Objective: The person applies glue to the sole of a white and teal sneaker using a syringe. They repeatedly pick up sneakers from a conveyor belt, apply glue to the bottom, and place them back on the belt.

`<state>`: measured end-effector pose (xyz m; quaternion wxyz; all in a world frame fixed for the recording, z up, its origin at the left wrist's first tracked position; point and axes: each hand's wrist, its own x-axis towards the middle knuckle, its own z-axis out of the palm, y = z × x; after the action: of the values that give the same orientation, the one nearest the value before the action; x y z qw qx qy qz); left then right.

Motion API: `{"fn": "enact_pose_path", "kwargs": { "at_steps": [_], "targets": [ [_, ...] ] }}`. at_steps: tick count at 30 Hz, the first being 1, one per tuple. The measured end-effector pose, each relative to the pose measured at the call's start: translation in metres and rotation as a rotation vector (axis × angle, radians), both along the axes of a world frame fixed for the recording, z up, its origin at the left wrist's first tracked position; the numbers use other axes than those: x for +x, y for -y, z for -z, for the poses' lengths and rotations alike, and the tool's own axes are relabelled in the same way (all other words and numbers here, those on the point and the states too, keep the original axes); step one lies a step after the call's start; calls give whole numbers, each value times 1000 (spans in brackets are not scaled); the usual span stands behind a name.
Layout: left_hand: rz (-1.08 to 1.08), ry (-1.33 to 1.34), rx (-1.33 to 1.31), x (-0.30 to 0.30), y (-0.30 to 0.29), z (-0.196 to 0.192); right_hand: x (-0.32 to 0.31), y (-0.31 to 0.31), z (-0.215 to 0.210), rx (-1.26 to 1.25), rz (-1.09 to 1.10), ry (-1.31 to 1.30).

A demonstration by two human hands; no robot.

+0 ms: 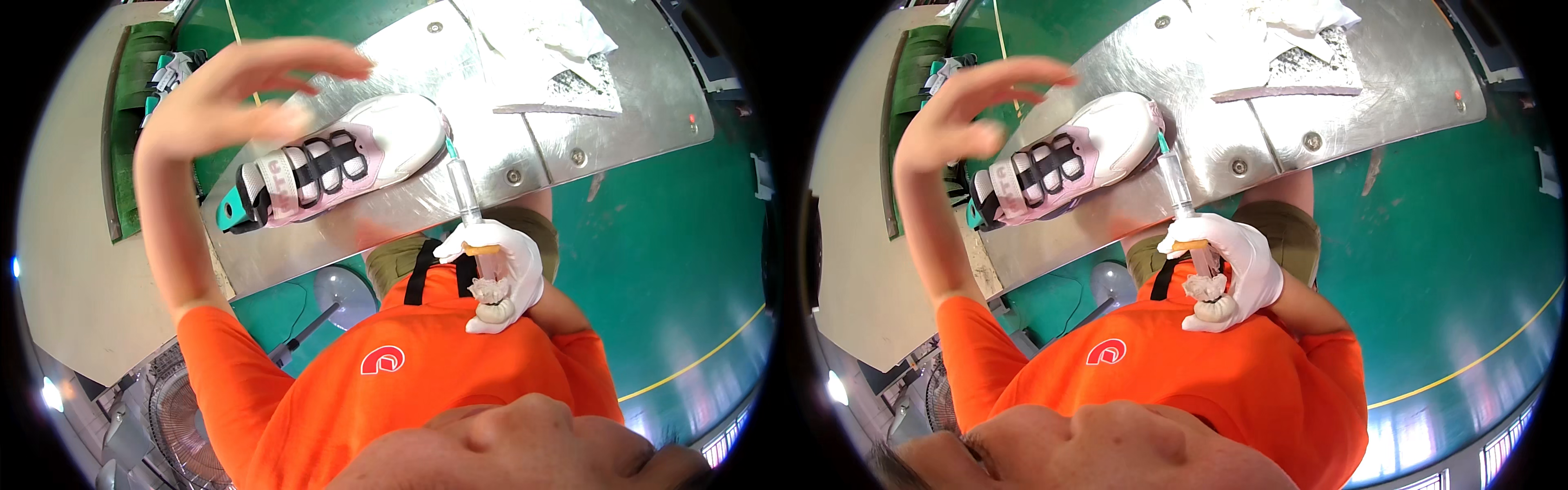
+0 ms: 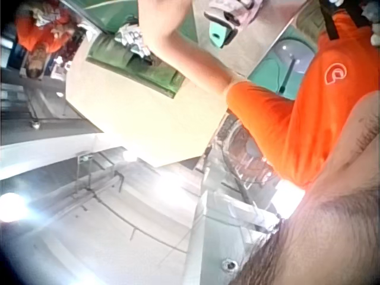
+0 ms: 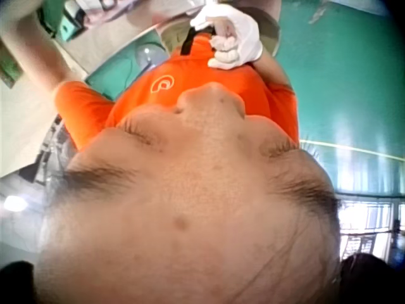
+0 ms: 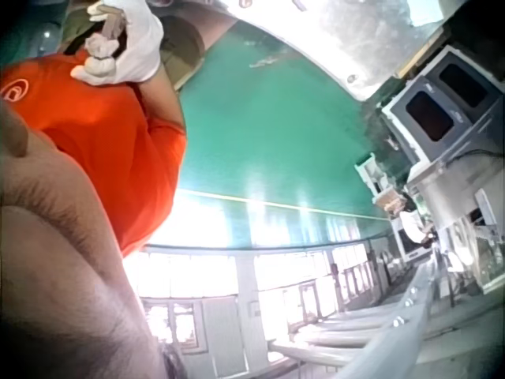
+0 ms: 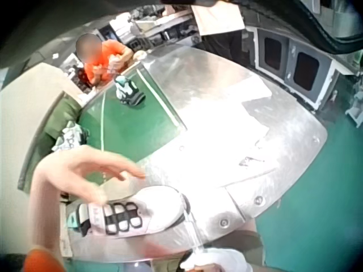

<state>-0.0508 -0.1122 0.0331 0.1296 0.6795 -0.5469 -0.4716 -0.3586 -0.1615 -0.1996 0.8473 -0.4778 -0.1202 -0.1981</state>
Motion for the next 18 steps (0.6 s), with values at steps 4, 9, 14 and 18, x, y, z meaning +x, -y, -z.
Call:
{"fn": "enact_pose_path", "kwargs": {
  "at_steps": [4,9,14,18],
  "targets": [
    [246,0,88,-17,55,57,-2,4,-6,-63,43,-31],
    [298,66,117,-24,48,64,7,10,-18,86,-33,141],
    [42,-53,-208,3,-17,13,42,26,-85,87,-273,158],
    [-235,-192,-405,33,-82,-4,91,17,-118,-101,-351,173]
  ]
}}
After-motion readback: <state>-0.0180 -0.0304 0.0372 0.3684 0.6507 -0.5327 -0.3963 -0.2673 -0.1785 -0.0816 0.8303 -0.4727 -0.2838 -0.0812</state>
